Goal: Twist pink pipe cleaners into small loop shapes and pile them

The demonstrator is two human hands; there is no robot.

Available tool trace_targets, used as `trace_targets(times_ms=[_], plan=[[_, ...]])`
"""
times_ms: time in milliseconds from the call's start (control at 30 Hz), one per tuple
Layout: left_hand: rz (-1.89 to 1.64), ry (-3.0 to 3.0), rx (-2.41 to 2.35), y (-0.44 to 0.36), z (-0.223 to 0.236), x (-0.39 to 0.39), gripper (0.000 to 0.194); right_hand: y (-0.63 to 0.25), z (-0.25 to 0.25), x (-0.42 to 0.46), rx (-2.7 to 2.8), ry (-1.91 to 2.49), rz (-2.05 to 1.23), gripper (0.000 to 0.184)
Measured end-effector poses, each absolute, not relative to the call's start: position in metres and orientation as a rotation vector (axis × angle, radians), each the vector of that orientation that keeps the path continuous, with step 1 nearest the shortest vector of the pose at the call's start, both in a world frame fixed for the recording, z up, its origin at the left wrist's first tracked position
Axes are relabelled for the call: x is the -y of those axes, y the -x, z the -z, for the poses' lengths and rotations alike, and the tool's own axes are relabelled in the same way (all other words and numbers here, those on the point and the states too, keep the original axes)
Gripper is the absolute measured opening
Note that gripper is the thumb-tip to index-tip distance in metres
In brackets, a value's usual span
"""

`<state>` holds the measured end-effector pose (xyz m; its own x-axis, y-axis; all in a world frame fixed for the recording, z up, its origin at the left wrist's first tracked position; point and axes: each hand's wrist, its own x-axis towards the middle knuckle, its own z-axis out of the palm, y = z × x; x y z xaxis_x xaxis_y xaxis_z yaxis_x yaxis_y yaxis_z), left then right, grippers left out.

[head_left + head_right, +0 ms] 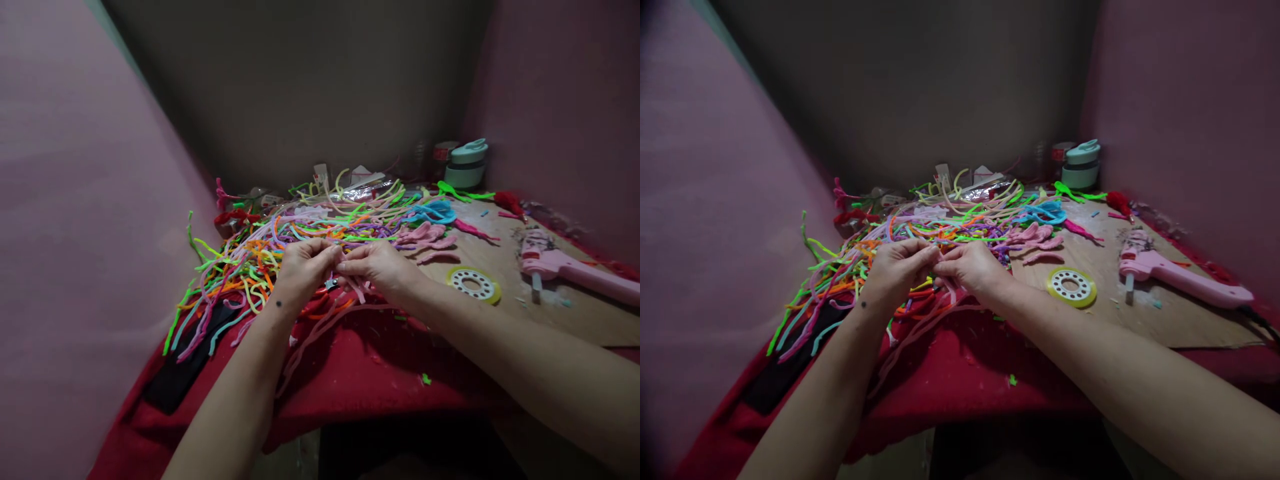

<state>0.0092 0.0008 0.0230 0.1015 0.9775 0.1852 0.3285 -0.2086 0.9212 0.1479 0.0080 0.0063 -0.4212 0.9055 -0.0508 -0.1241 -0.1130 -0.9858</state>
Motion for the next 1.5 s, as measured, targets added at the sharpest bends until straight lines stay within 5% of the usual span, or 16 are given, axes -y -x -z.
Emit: trace_targets(times_ms=[533, 867, 1167, 1500], plan=[[-1.409, -2.023, -1.710, -0.0107, -0.0194, 0.0014, 0.020, -0.1471, -0.0084, -0.0061, 1.497, 0.873, -1.647, 0.030], [-1.046, -1.219, -1.030, -0.0074, -0.0238, -0.0025, 0.023, -0.1516, -0.0089, -0.0111, 1.374, 0.831, -1.757, 0.023], [-1.190, -1.208, -1.103, -0.0128, -0.0189, -0.0027, 0.026, -0.1473, -0.0066, -0.0083, 1.488, 0.802, -1.651, 0.019], [-1.229, -1.272, -1.200, -0.0115, -0.0200, -0.0029, 0.025, -0.1486, -0.0036, -0.0076, 1.318, 0.722, -1.888, 0.020]])
